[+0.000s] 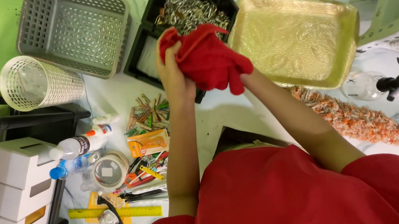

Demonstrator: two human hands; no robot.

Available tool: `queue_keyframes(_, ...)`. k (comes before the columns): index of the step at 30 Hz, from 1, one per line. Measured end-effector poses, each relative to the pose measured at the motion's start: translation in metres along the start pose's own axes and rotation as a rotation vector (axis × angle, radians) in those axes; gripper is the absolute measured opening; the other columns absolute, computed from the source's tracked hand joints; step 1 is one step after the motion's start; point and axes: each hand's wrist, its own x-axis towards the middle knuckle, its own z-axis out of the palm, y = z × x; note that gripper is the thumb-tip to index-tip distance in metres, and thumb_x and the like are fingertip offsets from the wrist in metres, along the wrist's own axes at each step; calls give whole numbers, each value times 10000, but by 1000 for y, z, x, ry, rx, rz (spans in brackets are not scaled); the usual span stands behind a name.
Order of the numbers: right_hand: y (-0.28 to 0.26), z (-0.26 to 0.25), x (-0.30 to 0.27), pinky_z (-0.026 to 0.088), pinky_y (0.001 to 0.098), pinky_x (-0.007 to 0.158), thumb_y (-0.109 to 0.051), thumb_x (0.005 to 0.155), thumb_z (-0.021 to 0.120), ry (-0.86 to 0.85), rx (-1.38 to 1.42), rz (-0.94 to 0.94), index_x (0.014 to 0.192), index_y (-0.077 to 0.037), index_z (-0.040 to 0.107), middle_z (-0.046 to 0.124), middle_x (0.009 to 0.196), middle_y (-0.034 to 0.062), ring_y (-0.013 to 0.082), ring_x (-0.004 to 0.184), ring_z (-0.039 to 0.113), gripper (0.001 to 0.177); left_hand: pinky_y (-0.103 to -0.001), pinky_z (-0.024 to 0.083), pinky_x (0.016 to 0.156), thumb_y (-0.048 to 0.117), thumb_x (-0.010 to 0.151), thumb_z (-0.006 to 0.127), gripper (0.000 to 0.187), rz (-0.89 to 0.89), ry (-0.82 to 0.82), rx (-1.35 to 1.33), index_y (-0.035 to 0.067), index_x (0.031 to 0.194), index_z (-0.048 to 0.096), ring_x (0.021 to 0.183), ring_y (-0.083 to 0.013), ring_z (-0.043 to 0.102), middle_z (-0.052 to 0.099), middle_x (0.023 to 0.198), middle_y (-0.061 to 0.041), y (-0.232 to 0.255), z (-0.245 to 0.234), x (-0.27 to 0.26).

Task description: The person picks up gold-colored keychain clips from a black container by hand and places them into clear plastic bags on a desk, moving a red cloth and a gold tray aside.

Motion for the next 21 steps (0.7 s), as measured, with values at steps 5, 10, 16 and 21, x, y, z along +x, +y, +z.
queue_keyframes(5,25,30,-41,416,343,1158,-103,1008,653,76,-112,11,1433,-30,550,578,1448,152,282,1354,542,444,-414,553,958,124,956,654,265,-64,59,-178,32,1204,657,1037,-267,697,714,1144,-128,-51,-4,42)
queue_keyframes(10,6,12,-70,406,412,1127,-152,978,702,124,-389,-44,1463,27,481,525,1452,205,350,1361,499,562,-434,544,976,207,1003,656,276,-106,-37,-281,13,1198,638,1054,-274,687,710,1169,-138,-82,14,80)
queue_keyframes(16,-34,-49,-37,506,447,1176,-335,1043,628,463,503,230,1586,-88,158,338,1603,157,277,1399,544,760,-449,516,1011,243,1009,632,488,45,-21,-181,23,1416,475,1161,-284,617,597,1308,-159,-93,59,93)
queue_keyframes(21,9,-95,37,477,435,1246,-335,1114,651,385,367,240,1588,-40,93,387,1593,192,319,1469,548,789,-416,439,1153,356,1041,653,751,93,-394,310,47,1603,263,1359,-294,547,517,1494,-202,-78,47,93)
